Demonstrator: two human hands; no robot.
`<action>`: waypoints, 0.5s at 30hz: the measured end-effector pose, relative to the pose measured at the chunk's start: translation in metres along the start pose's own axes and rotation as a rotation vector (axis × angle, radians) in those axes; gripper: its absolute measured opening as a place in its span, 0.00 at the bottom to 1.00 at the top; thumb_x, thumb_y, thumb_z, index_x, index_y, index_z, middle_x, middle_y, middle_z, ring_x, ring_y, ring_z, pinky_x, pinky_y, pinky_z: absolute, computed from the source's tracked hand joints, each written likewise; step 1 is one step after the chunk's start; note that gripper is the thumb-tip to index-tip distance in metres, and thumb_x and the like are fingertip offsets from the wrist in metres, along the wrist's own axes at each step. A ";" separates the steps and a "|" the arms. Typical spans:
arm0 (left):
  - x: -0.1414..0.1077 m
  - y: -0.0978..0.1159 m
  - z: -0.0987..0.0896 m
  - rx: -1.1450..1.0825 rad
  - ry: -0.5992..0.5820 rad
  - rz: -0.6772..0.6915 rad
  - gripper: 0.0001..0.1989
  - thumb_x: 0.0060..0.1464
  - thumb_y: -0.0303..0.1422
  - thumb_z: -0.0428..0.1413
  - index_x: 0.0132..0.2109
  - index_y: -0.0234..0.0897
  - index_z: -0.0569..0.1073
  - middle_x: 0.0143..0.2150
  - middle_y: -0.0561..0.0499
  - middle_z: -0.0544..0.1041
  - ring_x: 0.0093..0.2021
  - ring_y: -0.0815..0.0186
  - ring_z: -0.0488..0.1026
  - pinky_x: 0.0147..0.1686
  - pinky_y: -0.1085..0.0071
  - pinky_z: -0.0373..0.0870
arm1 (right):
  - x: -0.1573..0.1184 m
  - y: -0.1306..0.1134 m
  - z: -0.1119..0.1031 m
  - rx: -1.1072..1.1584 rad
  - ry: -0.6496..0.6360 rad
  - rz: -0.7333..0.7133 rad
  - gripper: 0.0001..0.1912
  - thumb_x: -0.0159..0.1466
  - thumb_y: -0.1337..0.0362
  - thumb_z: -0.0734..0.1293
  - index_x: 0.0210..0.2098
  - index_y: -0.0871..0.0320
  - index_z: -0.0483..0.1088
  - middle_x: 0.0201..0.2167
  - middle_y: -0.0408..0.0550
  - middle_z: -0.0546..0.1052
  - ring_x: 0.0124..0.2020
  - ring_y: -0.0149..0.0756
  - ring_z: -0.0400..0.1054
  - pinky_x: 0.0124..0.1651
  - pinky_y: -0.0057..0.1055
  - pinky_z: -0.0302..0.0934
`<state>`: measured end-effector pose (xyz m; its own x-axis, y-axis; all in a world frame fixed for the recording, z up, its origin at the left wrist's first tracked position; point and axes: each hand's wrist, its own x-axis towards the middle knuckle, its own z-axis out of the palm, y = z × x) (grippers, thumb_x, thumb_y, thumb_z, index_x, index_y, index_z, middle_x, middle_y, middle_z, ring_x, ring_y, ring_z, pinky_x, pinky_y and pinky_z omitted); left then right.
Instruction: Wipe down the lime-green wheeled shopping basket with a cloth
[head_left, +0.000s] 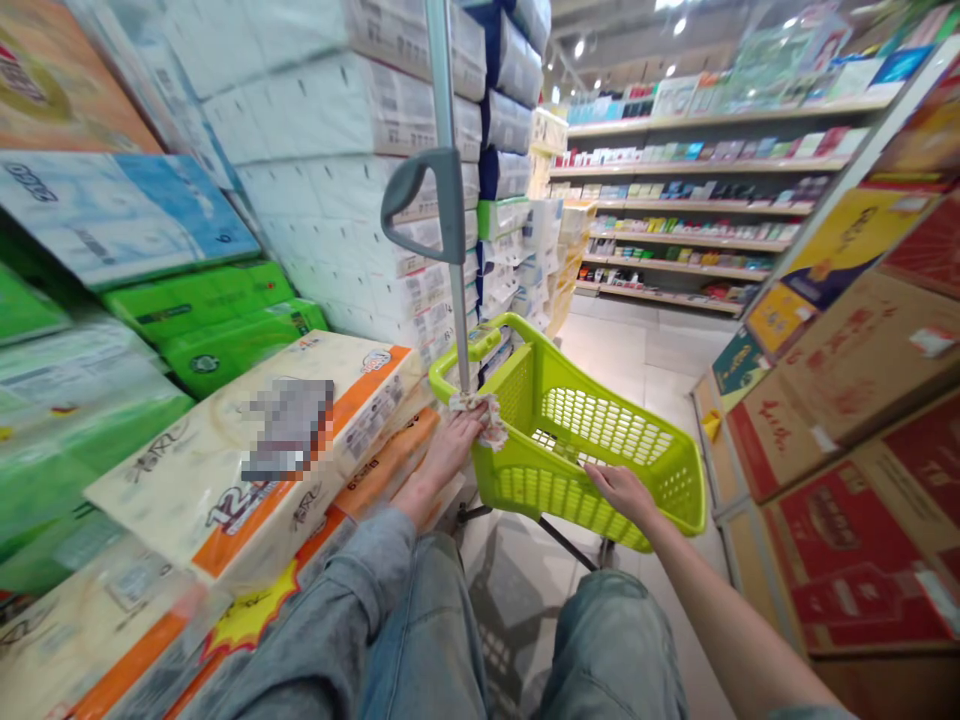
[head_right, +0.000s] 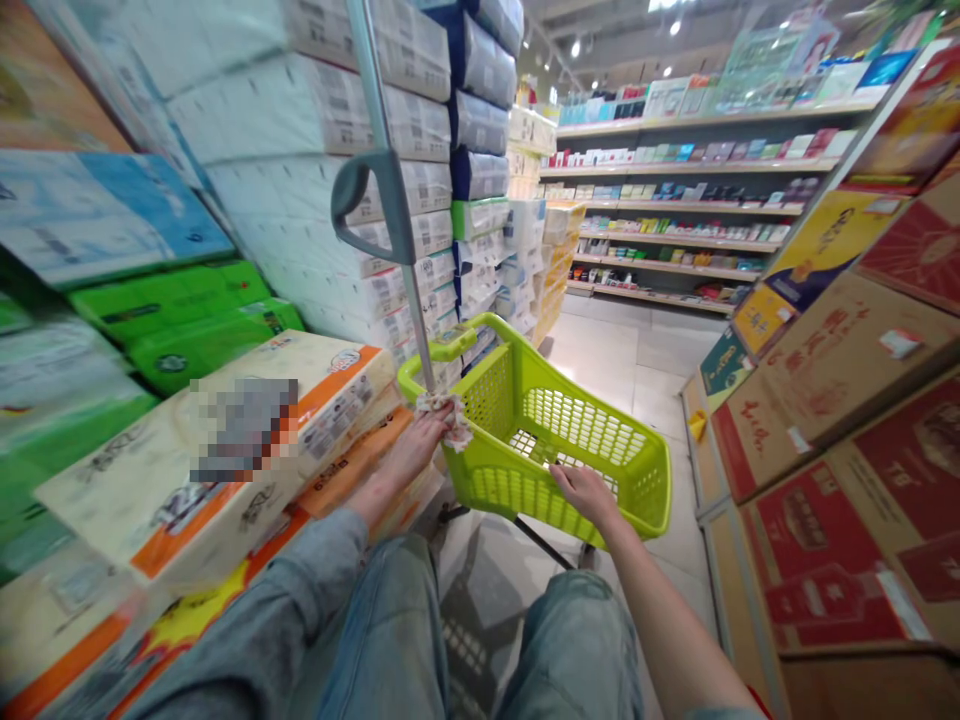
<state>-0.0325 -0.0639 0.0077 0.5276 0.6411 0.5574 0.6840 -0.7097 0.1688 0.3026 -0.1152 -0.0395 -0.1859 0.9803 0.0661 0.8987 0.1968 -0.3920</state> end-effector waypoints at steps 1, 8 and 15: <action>-0.006 0.000 0.000 -0.019 0.005 -0.008 0.12 0.61 0.30 0.41 0.43 0.36 0.68 0.63 0.46 0.59 0.63 0.65 0.54 0.61 0.57 0.53 | 0.000 0.000 0.000 -0.001 0.002 0.001 0.32 0.64 0.45 0.45 0.22 0.55 0.68 0.19 0.45 0.71 0.25 0.34 0.66 0.28 0.28 0.49; -0.034 -0.001 0.012 -0.297 0.355 -0.466 0.09 0.60 0.34 0.45 0.39 0.37 0.68 0.42 0.46 0.72 0.45 0.64 0.69 0.47 0.65 0.66 | -0.002 -0.007 -0.002 -0.012 0.024 0.002 0.32 0.64 0.45 0.45 0.21 0.55 0.67 0.20 0.45 0.71 0.25 0.34 0.65 0.27 0.27 0.48; -0.003 0.015 0.054 -0.693 0.636 -0.816 0.11 0.56 0.40 0.48 0.34 0.37 0.65 0.31 0.53 0.68 0.34 0.69 0.66 0.37 0.73 0.65 | 0.000 -0.011 -0.001 -0.045 0.018 -0.001 0.32 0.65 0.47 0.45 0.23 0.55 0.69 0.22 0.45 0.73 0.26 0.34 0.67 0.28 0.28 0.48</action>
<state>0.0031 -0.0611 -0.0355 -0.3960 0.8491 0.3496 0.1850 -0.2991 0.9361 0.2934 -0.1173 -0.0343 -0.1800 0.9801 0.0835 0.9154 0.1980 -0.3504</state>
